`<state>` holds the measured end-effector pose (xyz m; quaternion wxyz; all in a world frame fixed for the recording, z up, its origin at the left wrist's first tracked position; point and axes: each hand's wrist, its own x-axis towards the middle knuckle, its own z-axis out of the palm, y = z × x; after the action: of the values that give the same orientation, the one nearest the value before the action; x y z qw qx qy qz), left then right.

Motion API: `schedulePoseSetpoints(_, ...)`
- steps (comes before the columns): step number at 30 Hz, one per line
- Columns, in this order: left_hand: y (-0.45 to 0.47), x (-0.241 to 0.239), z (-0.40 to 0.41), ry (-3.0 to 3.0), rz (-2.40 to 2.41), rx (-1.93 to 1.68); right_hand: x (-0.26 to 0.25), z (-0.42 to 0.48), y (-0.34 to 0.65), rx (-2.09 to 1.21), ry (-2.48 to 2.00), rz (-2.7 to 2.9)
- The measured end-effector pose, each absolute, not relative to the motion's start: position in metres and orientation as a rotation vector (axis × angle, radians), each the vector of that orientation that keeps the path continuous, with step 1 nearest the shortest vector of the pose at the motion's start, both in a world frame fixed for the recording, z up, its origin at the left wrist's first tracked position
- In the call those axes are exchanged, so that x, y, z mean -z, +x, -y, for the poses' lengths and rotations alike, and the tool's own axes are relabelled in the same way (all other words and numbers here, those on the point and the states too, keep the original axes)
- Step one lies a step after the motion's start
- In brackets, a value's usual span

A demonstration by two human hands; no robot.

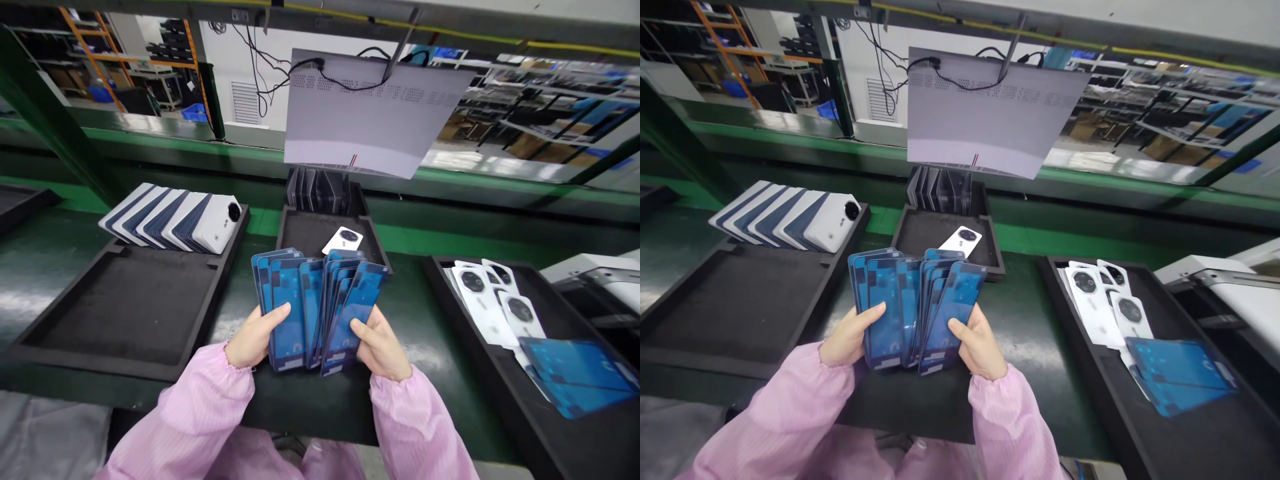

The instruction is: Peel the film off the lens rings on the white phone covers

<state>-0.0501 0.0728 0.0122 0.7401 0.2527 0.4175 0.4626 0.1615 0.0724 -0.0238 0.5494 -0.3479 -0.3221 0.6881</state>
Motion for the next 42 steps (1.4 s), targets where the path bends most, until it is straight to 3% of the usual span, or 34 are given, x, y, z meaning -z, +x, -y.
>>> schedulePoseSetpoints(6,-0.044,-0.009,-0.074,0.683,-0.947,-1.134,0.022,-0.069,0.157,-1.654,-0.815,0.756)
schedulePoseSetpoints(11,-0.041,-0.01,-0.07,0.557,-0.829,-0.981,0.023,-0.07,0.146,-1.746,-0.856,0.83)
schedulePoseSetpoints(19,-0.044,-0.011,-0.074,0.653,-0.877,-1.147,0.023,-0.069,0.155,-1.594,-0.85,0.756)
schedulePoseSetpoints(24,-0.041,-0.005,-0.071,0.835,-0.803,-1.02,0.025,-0.068,0.144,-1.651,-0.84,0.815)
schedulePoseSetpoints(31,-0.043,-0.015,-0.074,0.549,-0.885,-1.002,0.023,-0.07,0.156,-1.593,-0.82,0.741)
schedulePoseSetpoints(42,-0.035,0.004,-0.069,1.042,-0.855,-0.99,0.035,-0.062,0.133,-1.511,-0.897,1.113)
